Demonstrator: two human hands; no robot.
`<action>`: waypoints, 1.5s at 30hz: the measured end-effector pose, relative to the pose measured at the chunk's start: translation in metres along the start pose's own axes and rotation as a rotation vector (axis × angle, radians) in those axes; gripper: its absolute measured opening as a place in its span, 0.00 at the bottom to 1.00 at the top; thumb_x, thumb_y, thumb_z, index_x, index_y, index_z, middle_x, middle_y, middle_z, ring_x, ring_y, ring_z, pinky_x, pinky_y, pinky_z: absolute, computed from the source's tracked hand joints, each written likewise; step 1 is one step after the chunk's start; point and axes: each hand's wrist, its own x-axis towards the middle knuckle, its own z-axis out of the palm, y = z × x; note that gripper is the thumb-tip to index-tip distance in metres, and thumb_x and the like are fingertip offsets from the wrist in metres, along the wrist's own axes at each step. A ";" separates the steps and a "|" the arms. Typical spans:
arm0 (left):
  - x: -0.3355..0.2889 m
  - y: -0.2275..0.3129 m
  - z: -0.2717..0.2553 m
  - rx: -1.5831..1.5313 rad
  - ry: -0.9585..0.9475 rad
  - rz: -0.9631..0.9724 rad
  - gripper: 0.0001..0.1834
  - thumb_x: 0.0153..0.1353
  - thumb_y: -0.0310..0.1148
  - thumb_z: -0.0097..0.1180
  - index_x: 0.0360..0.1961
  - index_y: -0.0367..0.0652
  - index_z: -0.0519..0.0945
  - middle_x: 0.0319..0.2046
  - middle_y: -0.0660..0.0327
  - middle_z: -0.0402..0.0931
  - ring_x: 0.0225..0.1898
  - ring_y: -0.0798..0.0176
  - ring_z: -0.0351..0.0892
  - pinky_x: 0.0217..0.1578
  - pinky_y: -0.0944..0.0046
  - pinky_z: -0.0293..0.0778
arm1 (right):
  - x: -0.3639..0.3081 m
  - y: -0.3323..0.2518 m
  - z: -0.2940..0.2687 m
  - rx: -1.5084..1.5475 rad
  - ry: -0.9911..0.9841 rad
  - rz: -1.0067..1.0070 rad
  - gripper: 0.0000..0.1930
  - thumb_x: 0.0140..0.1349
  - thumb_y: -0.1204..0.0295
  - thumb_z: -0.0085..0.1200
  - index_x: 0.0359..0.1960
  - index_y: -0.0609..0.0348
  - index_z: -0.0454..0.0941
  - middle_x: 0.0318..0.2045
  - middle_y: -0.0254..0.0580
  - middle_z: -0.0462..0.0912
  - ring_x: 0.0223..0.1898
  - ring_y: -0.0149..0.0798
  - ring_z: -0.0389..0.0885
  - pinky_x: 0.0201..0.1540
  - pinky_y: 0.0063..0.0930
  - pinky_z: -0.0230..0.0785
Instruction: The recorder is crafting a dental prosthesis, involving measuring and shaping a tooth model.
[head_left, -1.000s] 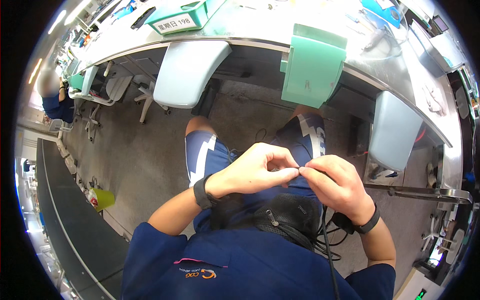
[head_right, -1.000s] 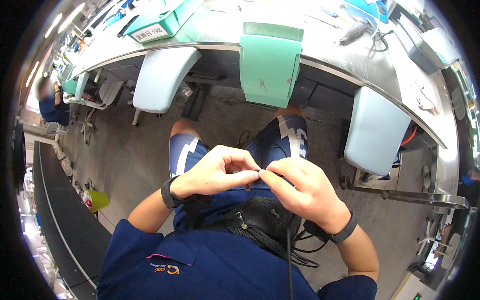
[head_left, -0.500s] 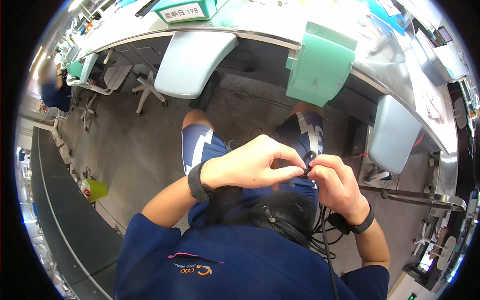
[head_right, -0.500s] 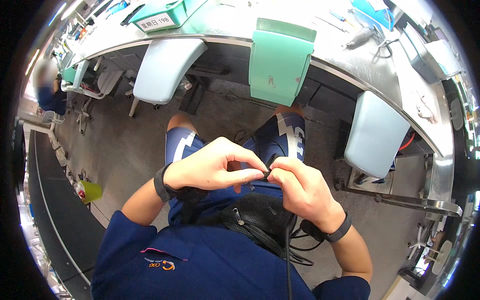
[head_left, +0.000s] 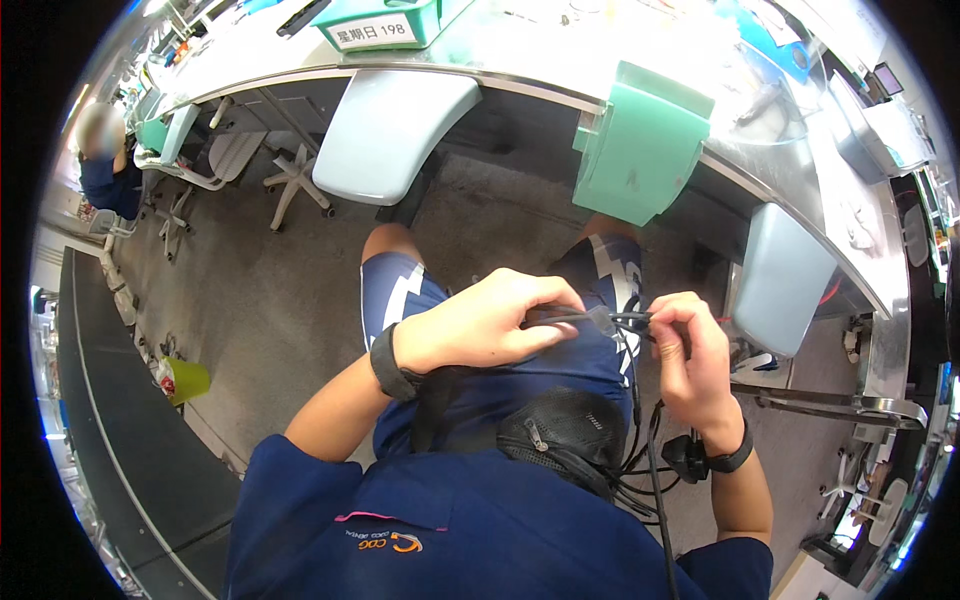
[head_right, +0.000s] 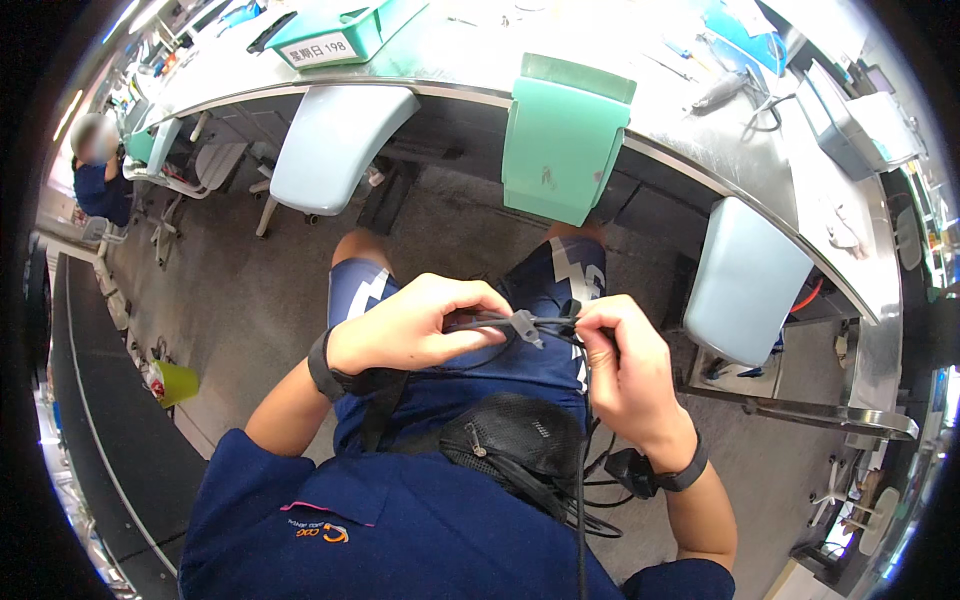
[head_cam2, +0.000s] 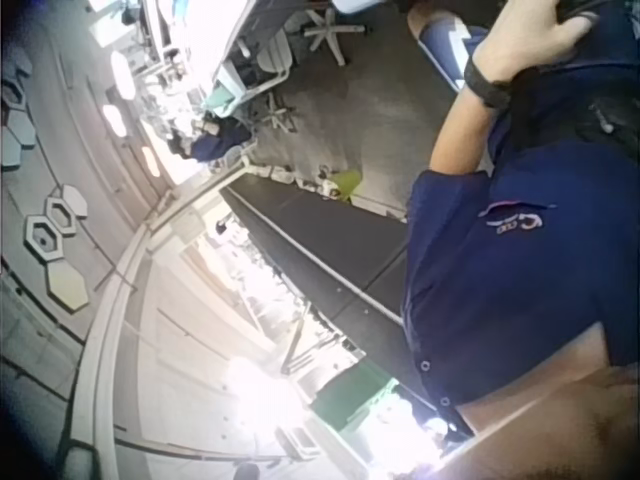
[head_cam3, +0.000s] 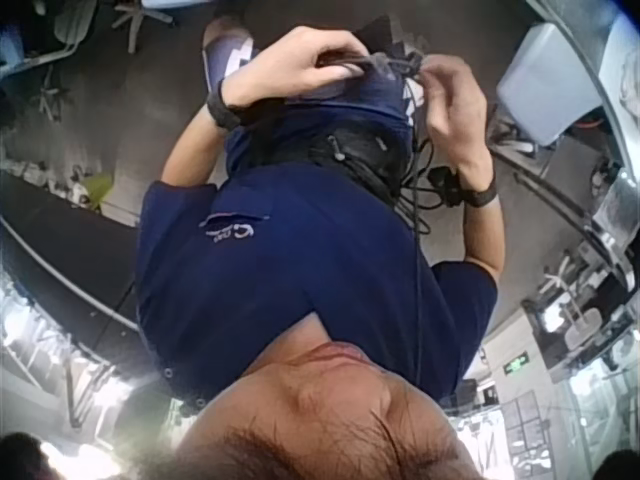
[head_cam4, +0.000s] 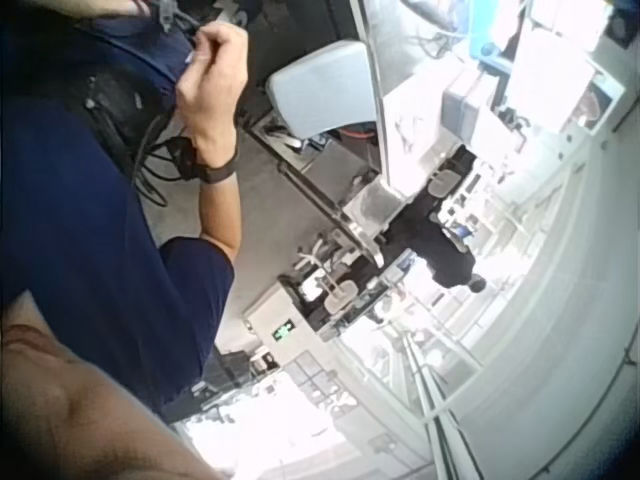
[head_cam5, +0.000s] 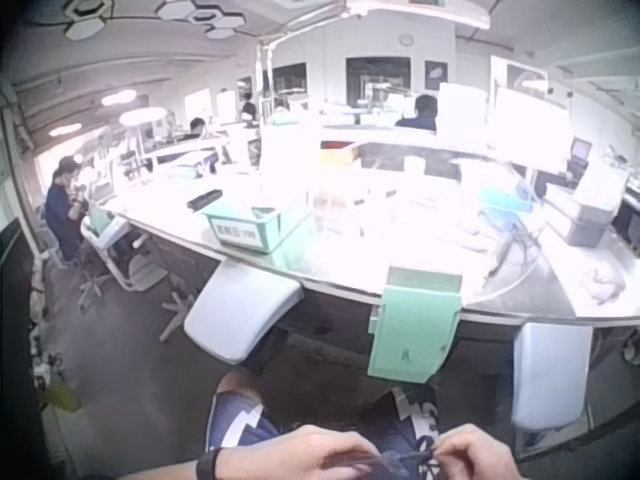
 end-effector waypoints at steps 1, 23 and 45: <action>0.000 -0.002 -0.004 0.053 -0.014 -0.023 0.13 0.61 0.29 0.61 0.46 0.37 0.80 0.34 0.56 0.84 0.33 0.65 0.82 0.36 0.68 0.76 | 0.000 0.003 -0.002 0.037 0.042 0.024 0.03 0.65 0.84 0.51 0.38 0.66 0.72 0.35 0.45 0.77 0.34 0.35 0.77 0.38 0.24 0.71; -0.016 -0.128 -0.039 0.294 0.021 -0.186 0.48 0.46 0.43 0.74 0.66 0.40 0.64 0.59 0.47 0.68 0.61 0.49 0.69 0.64 0.53 0.65 | -0.045 -0.007 -0.099 0.243 0.875 -0.178 0.13 0.76 0.69 0.40 0.53 0.66 0.68 0.38 0.43 0.75 0.22 0.21 0.57 0.19 0.16 0.47; 0.064 -0.188 0.013 0.782 0.078 0.073 0.28 0.62 0.46 0.57 0.54 0.32 0.75 0.62 0.38 0.65 0.63 0.35 0.66 0.60 0.46 0.68 | -0.059 -0.039 -0.115 0.169 0.981 -0.098 0.12 0.76 0.65 0.43 0.49 0.61 0.69 0.29 0.37 0.72 0.18 0.19 0.54 0.12 0.13 0.42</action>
